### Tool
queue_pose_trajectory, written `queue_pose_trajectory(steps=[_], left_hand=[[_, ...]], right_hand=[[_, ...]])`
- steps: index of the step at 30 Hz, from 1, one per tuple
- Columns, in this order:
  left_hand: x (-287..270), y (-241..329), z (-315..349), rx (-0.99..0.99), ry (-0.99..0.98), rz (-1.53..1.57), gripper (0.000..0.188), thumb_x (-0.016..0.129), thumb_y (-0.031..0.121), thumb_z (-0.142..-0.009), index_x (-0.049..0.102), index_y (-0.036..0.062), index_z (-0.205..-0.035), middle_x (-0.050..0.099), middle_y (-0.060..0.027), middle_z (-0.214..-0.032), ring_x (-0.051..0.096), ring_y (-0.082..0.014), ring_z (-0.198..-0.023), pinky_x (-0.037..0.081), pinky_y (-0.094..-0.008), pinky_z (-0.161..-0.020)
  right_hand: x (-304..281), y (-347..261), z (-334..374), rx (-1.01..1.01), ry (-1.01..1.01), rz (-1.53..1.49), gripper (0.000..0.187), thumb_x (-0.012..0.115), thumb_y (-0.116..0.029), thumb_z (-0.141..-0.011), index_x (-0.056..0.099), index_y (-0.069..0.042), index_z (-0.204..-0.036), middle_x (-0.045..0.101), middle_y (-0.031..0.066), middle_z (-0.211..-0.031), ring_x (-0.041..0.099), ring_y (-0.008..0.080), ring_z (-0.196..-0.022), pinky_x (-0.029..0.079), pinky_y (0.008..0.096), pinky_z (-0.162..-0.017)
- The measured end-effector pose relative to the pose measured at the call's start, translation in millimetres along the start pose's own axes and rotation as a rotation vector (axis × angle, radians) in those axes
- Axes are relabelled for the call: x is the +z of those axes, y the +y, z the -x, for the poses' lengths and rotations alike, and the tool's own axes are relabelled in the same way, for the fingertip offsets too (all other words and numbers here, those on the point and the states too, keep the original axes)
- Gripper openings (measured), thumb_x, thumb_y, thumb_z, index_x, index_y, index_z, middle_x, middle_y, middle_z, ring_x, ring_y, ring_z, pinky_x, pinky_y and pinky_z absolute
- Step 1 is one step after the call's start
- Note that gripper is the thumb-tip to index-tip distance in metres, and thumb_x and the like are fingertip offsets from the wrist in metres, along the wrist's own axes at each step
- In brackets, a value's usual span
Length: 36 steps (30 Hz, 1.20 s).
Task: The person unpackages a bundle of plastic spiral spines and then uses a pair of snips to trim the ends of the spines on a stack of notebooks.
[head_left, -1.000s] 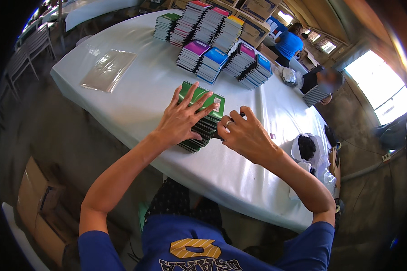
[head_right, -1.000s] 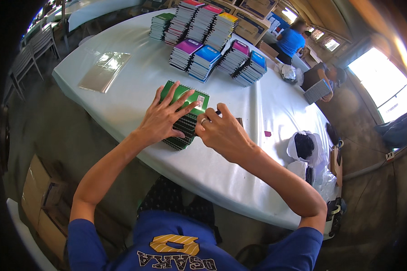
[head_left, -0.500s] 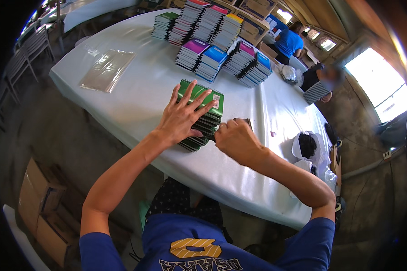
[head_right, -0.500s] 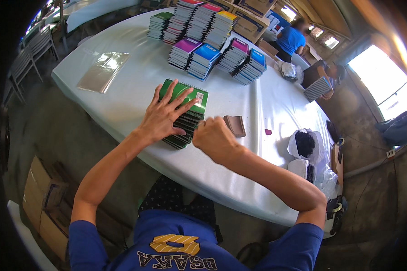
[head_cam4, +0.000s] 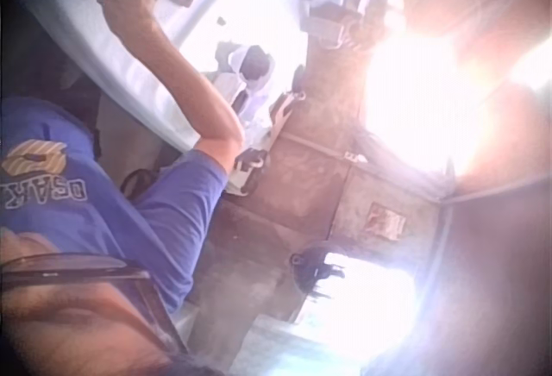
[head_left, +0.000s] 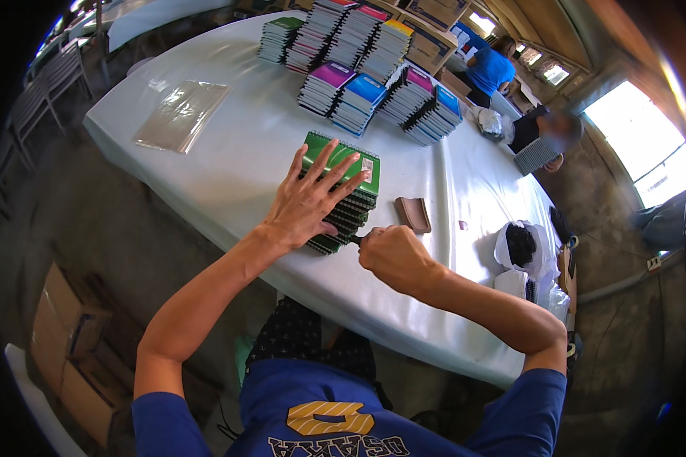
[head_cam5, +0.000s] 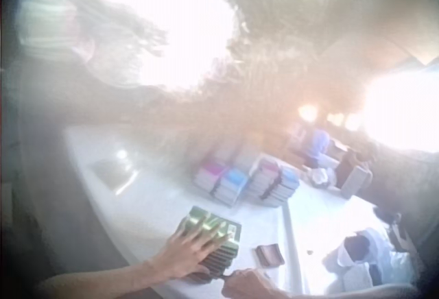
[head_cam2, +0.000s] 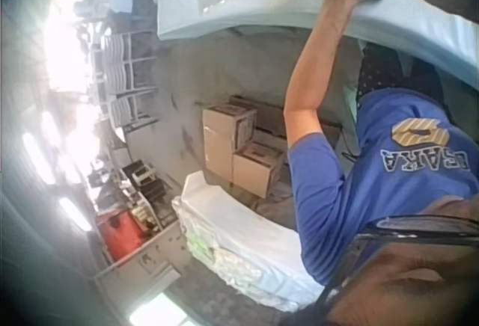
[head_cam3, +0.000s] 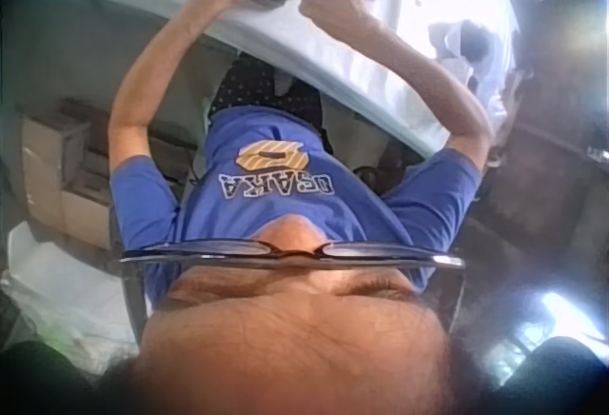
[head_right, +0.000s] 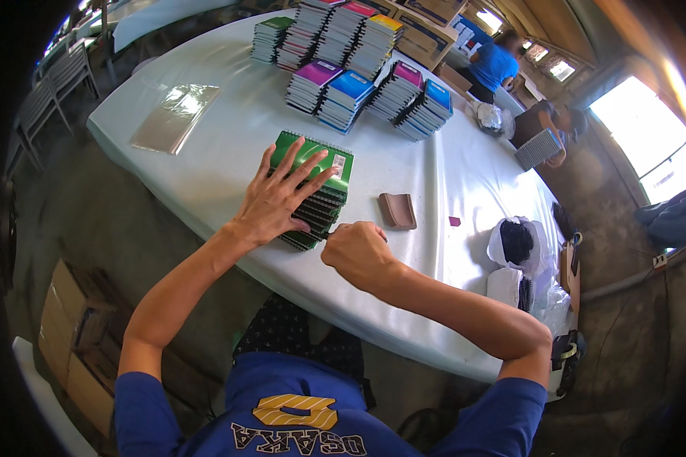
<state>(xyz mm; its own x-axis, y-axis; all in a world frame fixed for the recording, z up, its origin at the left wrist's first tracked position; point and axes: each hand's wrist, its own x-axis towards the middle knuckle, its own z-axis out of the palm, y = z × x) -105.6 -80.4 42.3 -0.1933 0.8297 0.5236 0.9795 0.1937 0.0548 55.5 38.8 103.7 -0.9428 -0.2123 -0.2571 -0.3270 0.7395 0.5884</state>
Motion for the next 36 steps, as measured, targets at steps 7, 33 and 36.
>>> queue_pose_trajectory(steps=[7, 33, 36], left_hand=[[-3.7, 4.8, 5.5, 0.022, 0.046, -0.034, 0.12, 0.085, 0.048, -0.051, 0.025, 0.0267, -0.153, 0.023, -0.004, -0.158, 0.016, -0.0339, -0.146, 0.012, -0.059, -0.117], [-2.2, 9.3, 10.8, 0.005, -0.041, -0.059, 0.112, 0.085, 0.041, -0.055, 0.03, 0.0264, -0.151, 0.032, 0.0019, -0.153, 0.018, -0.0286, -0.146, 0.016, -0.0562, -0.118], [-1.1, 10.1, 9.8, 0.019, -0.021, -0.058, 0.112, 0.086, 0.042, -0.054, 0.031, 0.0272, -0.15, 0.033, 0.002, -0.152, 0.019, -0.0284, -0.146, 0.017, -0.0561, -0.118]], right_hand=[[-18.9, 26.4, 5.9, -0.05, 0.235, -0.02, 0.017, 0.072, -0.012, -0.071, 0.066, -0.011, -0.087, 0.063, 0.0018, -0.093, 0.057, 0.0161, -0.102, 0.041, 0.0375, -0.09], [8.5, 17.7, 5.0, -0.206, 0.404, 0.036, 0.016, 0.069, -0.013, -0.074, 0.062, -0.011, -0.088, 0.062, -0.0017, -0.093, 0.055, 0.0134, -0.098, 0.041, 0.0309, -0.085], [17.1, 14.6, 5.2, -0.227, 0.393, 0.086, 0.014, 0.067, -0.015, -0.076, 0.063, -0.01, -0.089, 0.062, -0.0004, -0.092, 0.055, 0.0147, -0.099, 0.042, 0.0315, -0.083]])
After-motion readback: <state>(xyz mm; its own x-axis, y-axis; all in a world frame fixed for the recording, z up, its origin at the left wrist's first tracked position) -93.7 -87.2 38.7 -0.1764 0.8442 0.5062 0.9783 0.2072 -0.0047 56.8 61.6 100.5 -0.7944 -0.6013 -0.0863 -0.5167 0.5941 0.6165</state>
